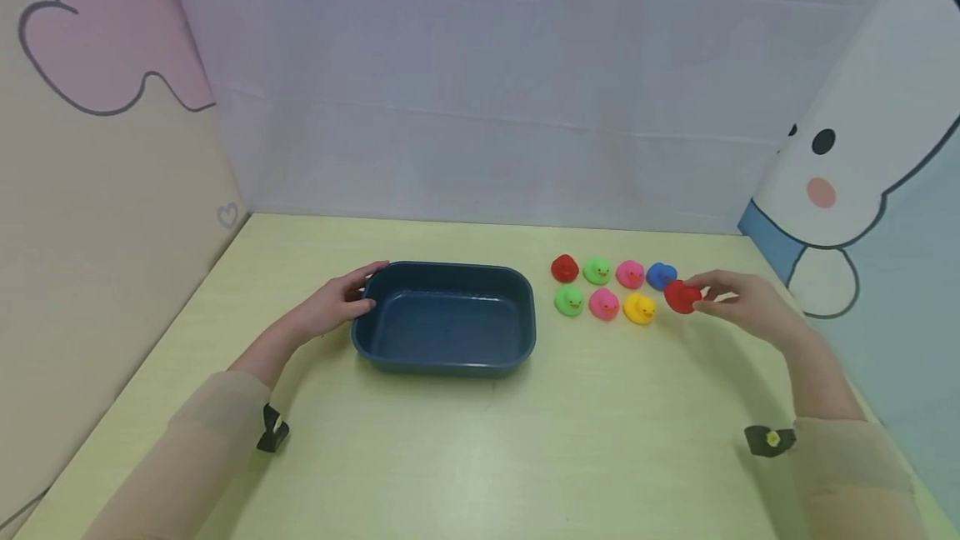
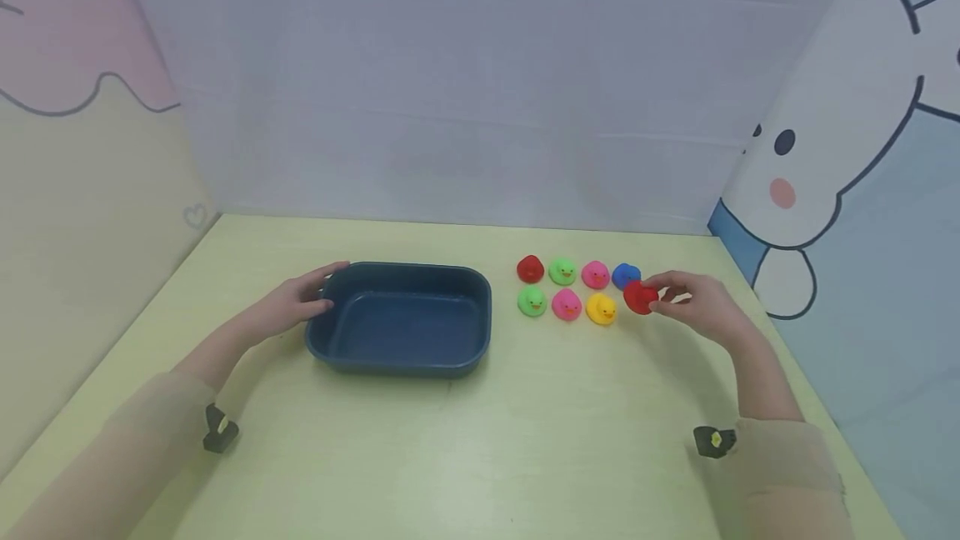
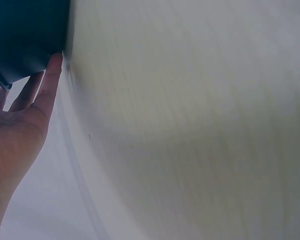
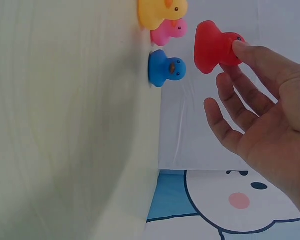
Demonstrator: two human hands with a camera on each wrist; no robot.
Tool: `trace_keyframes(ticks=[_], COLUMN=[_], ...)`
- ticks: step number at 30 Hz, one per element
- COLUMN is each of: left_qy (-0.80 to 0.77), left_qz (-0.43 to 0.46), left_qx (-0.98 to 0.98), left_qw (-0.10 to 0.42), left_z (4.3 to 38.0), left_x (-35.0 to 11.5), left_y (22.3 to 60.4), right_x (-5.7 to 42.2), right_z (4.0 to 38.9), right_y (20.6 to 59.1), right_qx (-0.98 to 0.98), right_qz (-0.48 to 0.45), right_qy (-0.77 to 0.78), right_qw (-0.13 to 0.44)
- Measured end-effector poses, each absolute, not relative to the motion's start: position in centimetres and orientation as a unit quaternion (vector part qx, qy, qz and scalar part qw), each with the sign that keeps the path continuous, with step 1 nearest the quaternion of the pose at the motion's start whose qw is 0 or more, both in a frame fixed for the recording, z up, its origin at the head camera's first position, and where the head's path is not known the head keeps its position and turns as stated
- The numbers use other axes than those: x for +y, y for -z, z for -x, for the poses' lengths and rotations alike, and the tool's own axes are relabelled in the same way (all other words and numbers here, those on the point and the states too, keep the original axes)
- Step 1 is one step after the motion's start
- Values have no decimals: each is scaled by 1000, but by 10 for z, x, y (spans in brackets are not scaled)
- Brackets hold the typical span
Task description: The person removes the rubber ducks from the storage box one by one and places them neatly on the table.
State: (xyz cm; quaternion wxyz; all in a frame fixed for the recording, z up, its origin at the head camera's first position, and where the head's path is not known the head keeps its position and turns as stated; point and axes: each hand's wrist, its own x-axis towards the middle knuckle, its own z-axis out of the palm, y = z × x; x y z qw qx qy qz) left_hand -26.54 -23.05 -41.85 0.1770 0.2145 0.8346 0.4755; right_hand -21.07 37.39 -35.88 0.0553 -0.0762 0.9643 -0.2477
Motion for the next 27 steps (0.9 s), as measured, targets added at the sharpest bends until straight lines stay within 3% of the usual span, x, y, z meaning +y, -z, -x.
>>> trace_keyframes(ticks=[27], left_qy=[-483], left_qz=[-193], left_qx=[833], left_qw=[190], left_z=[270], left_x=[-229], left_y=[423], right_x=[386], right_z=[226], right_y=[400], right_qx=[952], right_qz=[22], right_qy=[272], right_qw=[137])
